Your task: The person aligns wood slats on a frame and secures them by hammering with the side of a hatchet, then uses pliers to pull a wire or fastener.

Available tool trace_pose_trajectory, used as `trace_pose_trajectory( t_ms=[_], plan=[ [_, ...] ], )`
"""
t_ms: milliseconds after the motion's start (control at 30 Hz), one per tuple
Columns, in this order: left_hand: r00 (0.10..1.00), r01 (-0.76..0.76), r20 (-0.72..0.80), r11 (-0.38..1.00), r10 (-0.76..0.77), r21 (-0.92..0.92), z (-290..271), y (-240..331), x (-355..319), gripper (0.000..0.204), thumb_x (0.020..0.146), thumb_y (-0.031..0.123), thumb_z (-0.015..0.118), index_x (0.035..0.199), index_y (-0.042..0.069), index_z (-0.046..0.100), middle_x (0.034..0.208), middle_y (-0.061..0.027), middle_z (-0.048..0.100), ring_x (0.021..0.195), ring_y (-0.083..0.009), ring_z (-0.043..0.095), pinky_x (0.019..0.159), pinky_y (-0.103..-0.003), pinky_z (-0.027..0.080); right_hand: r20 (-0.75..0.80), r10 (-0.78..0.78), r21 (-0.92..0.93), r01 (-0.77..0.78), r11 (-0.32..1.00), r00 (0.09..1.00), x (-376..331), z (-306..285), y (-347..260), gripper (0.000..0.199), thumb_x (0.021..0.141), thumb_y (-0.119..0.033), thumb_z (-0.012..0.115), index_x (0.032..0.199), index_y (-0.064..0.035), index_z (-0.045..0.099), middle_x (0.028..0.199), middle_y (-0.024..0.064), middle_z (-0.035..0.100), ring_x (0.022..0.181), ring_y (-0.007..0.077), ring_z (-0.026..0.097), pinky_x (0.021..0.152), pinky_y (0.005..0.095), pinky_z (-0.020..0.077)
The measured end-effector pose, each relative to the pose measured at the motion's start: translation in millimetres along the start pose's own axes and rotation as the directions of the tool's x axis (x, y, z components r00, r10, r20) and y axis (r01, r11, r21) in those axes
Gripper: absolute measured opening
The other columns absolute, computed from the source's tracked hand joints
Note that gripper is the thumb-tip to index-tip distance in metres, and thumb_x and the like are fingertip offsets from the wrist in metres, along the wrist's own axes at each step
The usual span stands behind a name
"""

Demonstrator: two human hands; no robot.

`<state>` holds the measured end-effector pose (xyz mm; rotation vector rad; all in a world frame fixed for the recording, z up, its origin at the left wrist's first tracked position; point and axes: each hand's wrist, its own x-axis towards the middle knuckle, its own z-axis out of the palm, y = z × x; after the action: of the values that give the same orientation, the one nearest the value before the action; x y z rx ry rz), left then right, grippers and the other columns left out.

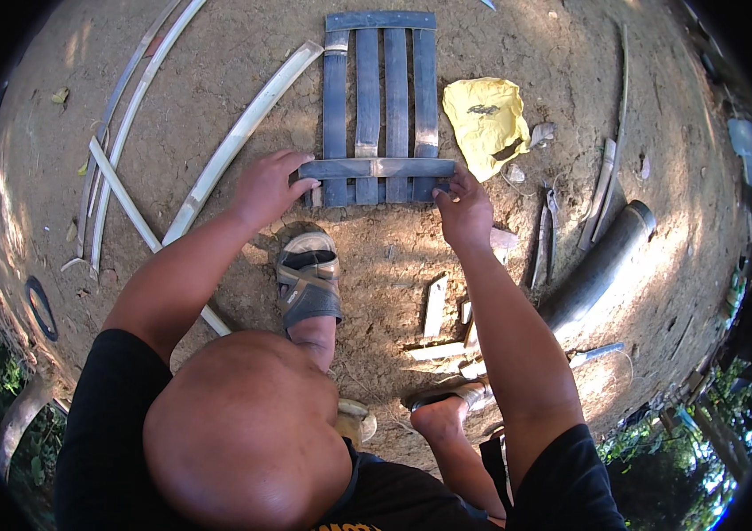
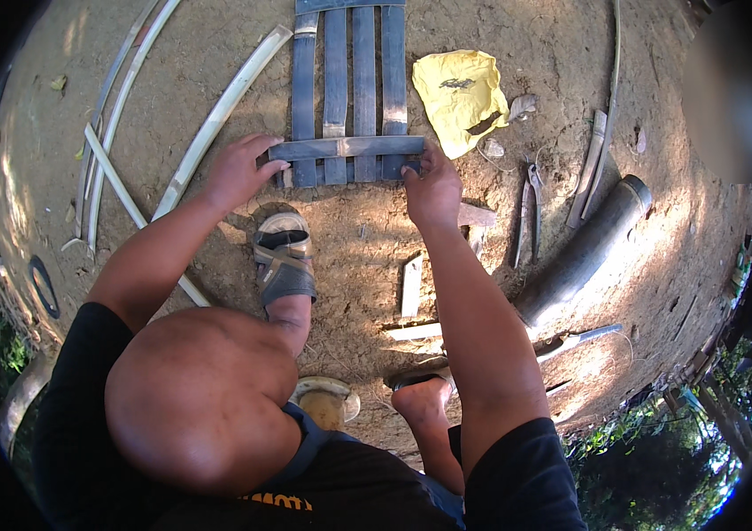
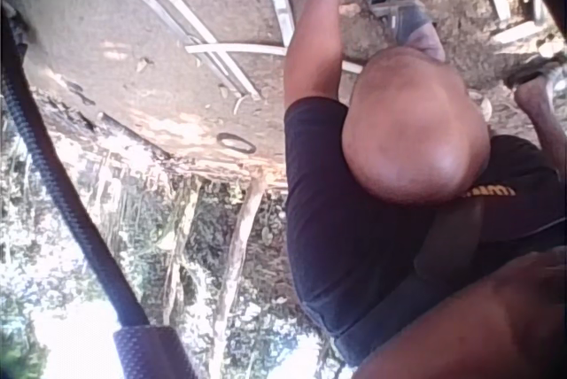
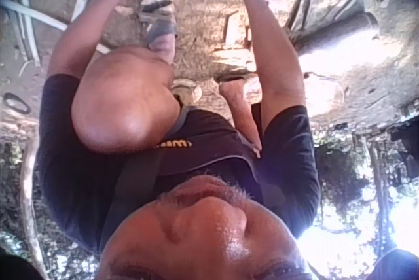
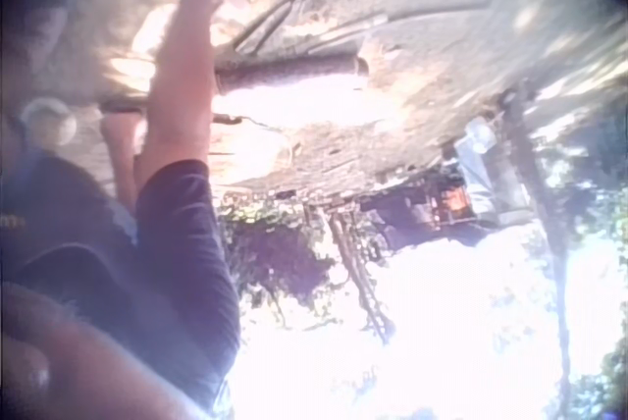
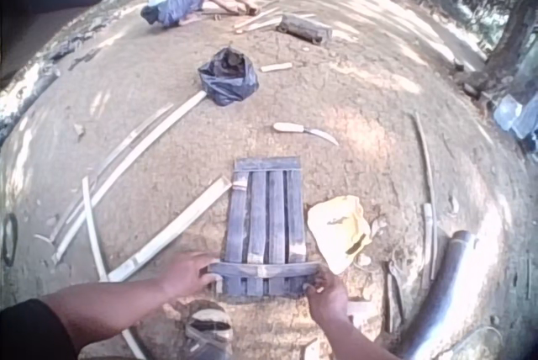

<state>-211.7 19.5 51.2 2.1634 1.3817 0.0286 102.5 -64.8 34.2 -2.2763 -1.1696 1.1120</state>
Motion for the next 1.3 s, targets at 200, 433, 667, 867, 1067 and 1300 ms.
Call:
trace_pose_trajectory(
  t_ms=[200, 433, 667, 867, 1067, 1300],
  plan=[
    [1.000, -0.014, -0.006, 0.999, 0.015, 0.047, -4.0, 3.2, 1.4, 0.042, 0.089, 0.036, 0.075, 0.119, 0.007, 0.070, 0.118, -0.0108, 0.071, 0.106, -0.0307, 0.069, 0.094, -0.042, 0.054, -0.012, -0.006, 0.037, 0.007, 0.999, 1.000, -4.6, -0.8, -4.4, 0.062, 0.086, -0.008, 0.076, 0.143, -0.0035, 0.053, 0.128, 0.0169, 0.065, 0.117, 0.0271, 0.065, 0.101, 0.0377, 0.0524],
    [0.999, -0.032, -0.028, 0.998, 0.034, 0.056, -1.2, 1.8, 3.3, 0.043, 0.088, 0.037, 0.076, 0.119, 0.007, 0.070, 0.118, -0.0105, 0.071, 0.104, -0.0294, 0.070, 0.095, -0.041, 0.054, 0.009, -0.056, -0.023, 0.056, 0.998, 0.998, -1.3, -1.7, 5.1, 0.070, 0.086, -0.013, 0.078, 0.148, -0.0003, 0.047, 0.132, 0.0185, 0.064, 0.121, 0.0266, 0.064, 0.101, 0.0374, 0.0522],
    [0.989, -0.060, -0.129, 0.997, 0.066, 0.048, 2.6, -1.4, 2.0, 0.052, 0.084, 0.038, 0.080, 0.124, 0.007, 0.067, 0.126, -0.0117, 0.067, 0.114, -0.0330, 0.065, 0.100, -0.043, 0.051, -0.037, -0.074, -0.009, 0.073, 0.997, 0.997, -10.9, -7.1, 5.4, 0.068, 0.086, -0.011, 0.077, 0.146, -0.0014, 0.048, 0.132, 0.0189, 0.063, 0.120, 0.0288, 0.063, 0.103, 0.0400, 0.0509],
    [0.952, -0.140, -0.282, 0.989, 0.121, -0.048, -18.6, 19.7, -1.9, 0.049, 0.085, 0.032, 0.081, 0.122, 0.005, 0.065, 0.128, -0.0119, 0.061, 0.121, -0.0326, 0.060, 0.103, -0.043, 0.050, 0.027, -0.174, -0.159, 0.176, 0.971, 0.984, -66.8, -16.0, 28.0, 0.053, 0.087, -0.014, 0.077, 0.136, -0.0042, 0.058, 0.123, 0.0150, 0.067, 0.109, 0.0272, 0.067, 0.095, 0.0383, 0.0543],
    [0.955, -0.219, -0.238, 0.961, 0.175, -0.171, -24.4, 35.6, -10.3, 0.043, 0.086, 0.020, 0.080, 0.122, 0.003, 0.065, 0.128, -0.0132, 0.062, 0.121, -0.0312, 0.061, 0.103, -0.039, 0.048, 0.244, -0.050, -0.203, 0.102, 0.974, 0.969, -126.0, 4.0, 52.1, 0.025, 0.085, -0.014, 0.071, 0.111, -0.0120, 0.070, 0.107, 0.0119, 0.069, 0.098, 0.0327, 0.069, 0.091, 0.0432, 0.0553],
    [0.982, -0.163, -0.122, 0.968, 0.142, -0.192, -23.3, 39.2, -28.4, 0.037, 0.088, 0.019, 0.077, 0.119, 0.001, 0.066, 0.124, -0.0141, 0.063, 0.118, -0.0318, 0.062, 0.100, -0.040, 0.049, 0.220, -0.260, -0.285, 0.317, 0.905, 0.940, -130.9, 33.6, 65.0, 0.019, 0.086, -0.014, 0.069, 0.105, -0.0133, 0.071, 0.102, 0.0096, 0.070, 0.097, 0.0310, 0.069, 0.085, 0.0425, 0.0567]
  ],
)
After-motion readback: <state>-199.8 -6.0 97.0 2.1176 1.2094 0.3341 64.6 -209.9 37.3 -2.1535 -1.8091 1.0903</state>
